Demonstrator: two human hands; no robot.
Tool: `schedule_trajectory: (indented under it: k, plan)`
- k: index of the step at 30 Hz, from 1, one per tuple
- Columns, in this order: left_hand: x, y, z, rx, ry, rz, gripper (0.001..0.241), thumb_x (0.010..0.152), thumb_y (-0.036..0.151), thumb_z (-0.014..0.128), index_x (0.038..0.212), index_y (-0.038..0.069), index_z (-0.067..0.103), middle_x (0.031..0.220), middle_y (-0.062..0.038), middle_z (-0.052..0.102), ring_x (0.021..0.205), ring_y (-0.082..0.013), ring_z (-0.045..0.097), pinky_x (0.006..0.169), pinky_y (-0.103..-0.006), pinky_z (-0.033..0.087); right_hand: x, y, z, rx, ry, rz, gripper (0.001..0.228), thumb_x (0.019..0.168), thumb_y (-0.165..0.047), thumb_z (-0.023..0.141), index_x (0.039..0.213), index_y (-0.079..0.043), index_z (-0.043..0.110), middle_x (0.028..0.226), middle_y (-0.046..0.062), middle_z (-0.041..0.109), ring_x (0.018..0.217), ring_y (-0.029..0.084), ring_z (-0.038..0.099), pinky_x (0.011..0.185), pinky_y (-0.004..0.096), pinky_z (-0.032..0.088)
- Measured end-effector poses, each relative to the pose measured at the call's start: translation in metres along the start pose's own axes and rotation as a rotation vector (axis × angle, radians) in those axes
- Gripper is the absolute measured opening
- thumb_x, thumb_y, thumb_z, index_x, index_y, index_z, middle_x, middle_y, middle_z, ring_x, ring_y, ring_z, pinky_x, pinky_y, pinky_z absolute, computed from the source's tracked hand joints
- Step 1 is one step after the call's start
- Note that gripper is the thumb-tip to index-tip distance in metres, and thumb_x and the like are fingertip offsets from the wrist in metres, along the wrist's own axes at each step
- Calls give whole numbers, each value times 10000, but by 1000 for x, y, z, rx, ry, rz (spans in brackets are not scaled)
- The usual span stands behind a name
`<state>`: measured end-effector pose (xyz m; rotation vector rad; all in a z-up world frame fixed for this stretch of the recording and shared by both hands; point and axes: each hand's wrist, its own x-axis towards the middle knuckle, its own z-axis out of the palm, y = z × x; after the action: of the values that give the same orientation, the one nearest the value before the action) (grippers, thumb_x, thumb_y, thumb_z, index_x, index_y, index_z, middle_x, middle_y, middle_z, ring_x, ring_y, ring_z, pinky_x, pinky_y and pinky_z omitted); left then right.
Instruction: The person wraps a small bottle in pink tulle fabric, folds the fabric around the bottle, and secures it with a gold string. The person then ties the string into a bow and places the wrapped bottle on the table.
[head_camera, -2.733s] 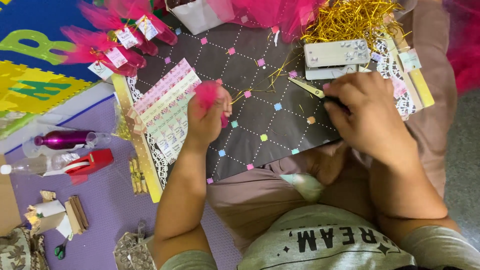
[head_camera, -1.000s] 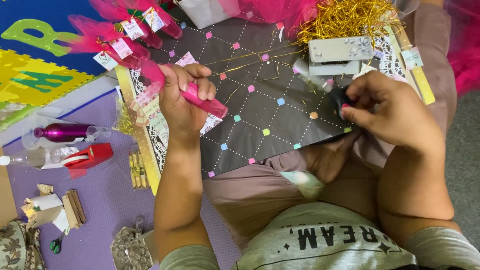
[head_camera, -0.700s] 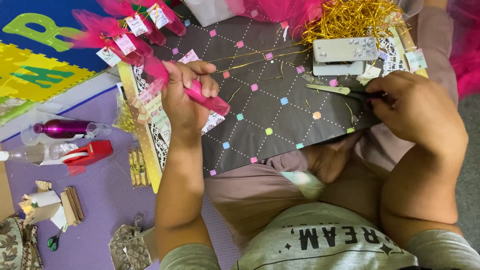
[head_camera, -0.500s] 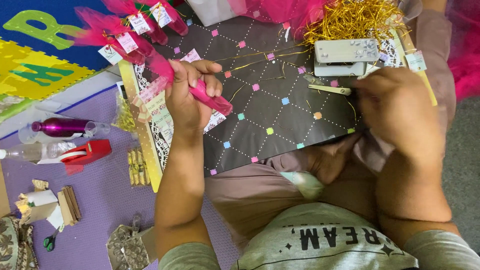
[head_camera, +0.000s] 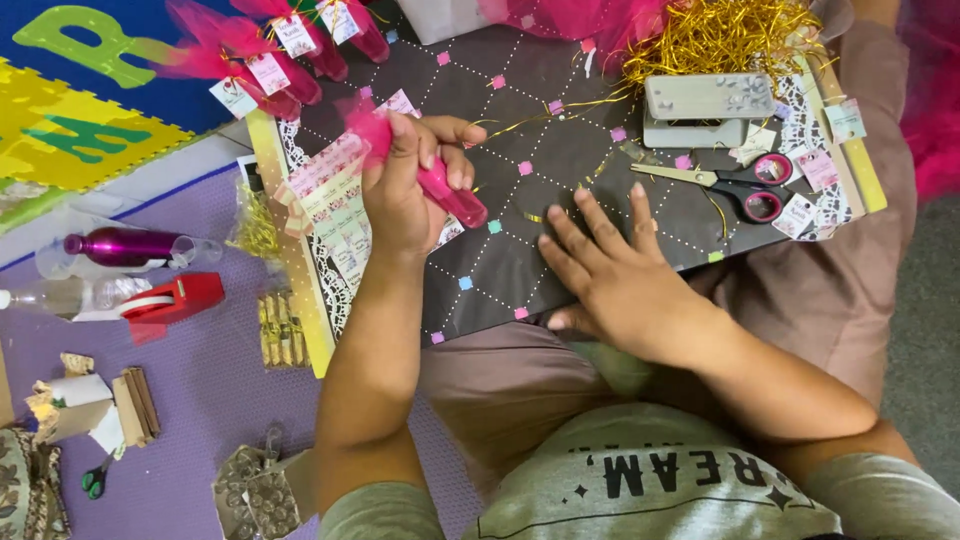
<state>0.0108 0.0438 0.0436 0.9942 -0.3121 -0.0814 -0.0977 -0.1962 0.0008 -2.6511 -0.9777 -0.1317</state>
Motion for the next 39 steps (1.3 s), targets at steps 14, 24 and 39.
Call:
schedule_trajectory:
  k: [14, 24, 39]
  plan:
    - [4, -6, -13, 63, -29, 60, 360, 1082, 341, 473, 833, 81, 480, 1079, -244, 695, 670, -154, 573, 646, -286, 510, -15, 17, -40, 154, 287, 98, 467, 793, 25, 641, 1251, -27, 709, 1301, 124, 666, 1084, 315, 574, 989, 437, 383]
    - [5, -11, -14, 76, -2, -11, 404, 1062, 354, 493, 788, 58, 492, 1043, -258, 697, 637, -158, 572, 618, -289, 515, -22, 35, -32, 203, 26, -36, 463, 753, -215, 755, 1213, -169, 751, 1213, 42, 597, 1062, 282, 485, 918, 411, 367]
    - [6, -7, -14, 102, 27, 11, 400, 1063, 374, 471, 793, 80, 459, 1040, -245, 693, 725, -195, 602, 655, -299, 522, -13, 41, -15, 366, 53, -167, 362, 635, -7, 725, 974, -127, 761, 1009, 32, 650, 984, 257, 591, 899, 408, 491]
